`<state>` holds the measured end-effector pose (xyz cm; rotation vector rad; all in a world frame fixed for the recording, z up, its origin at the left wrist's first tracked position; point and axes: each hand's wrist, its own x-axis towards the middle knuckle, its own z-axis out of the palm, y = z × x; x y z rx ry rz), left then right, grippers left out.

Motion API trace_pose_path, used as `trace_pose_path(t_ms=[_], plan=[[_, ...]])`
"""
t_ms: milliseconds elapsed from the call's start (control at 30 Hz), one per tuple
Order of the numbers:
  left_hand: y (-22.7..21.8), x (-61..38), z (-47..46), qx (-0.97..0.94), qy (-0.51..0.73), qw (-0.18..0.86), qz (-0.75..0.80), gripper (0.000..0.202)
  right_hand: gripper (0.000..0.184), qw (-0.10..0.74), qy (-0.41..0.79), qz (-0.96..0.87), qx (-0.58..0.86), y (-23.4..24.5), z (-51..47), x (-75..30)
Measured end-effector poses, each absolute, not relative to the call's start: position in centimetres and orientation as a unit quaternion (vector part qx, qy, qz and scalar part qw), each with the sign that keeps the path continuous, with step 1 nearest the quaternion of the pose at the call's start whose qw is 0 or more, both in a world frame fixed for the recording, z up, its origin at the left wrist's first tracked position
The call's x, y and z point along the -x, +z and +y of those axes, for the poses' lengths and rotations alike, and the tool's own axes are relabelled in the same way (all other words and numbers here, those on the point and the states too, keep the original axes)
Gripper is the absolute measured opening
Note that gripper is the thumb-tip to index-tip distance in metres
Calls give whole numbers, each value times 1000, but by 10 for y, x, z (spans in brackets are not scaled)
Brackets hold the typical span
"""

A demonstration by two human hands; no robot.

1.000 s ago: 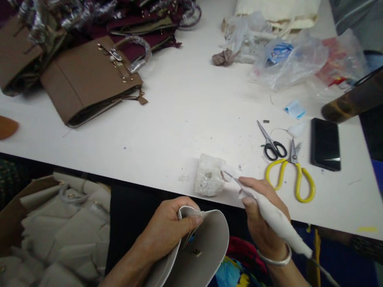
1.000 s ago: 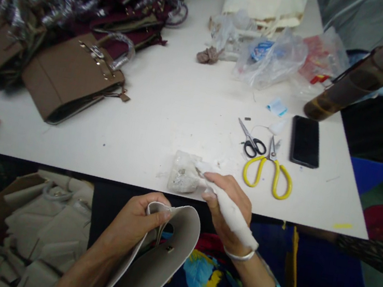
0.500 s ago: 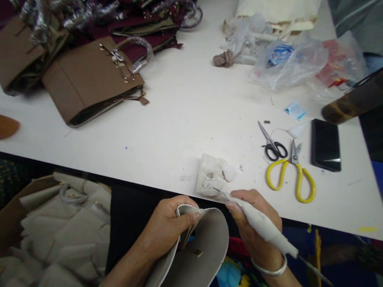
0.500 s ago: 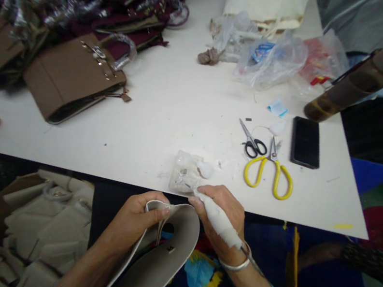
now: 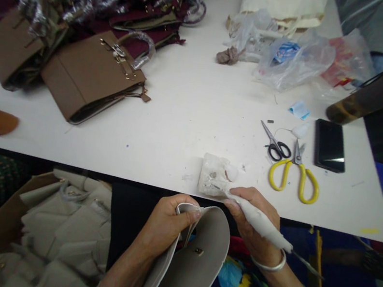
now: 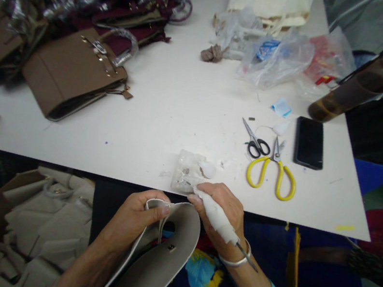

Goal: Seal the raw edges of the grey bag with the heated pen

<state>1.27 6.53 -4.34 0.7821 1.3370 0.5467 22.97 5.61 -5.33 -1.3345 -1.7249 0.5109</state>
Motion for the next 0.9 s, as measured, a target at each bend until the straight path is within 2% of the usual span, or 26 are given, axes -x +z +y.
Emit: trace_pose_path(t_ms=[133, 233, 300, 567, 900], plan=[[-42, -10, 66, -341, 238, 706, 573, 24, 10, 482, 355, -582, 550, -52, 53, -231], [-42, -7, 67, -324, 235, 731, 553, 27, 17, 474, 488, -510, 526, -53, 52, -230], [-43, -3, 67, -310, 228, 749, 540, 31, 20, 464, 529, -488, 516, -54, 51, -228], [-41, 4, 66, -277, 218, 780, 516, 45, 15, 450, 541, -504, 501, -47, 53, -219], [-40, 6, 58, -256, 239, 785, 511, 44, 13, 445, 547, -511, 492, -48, 50, -217]])
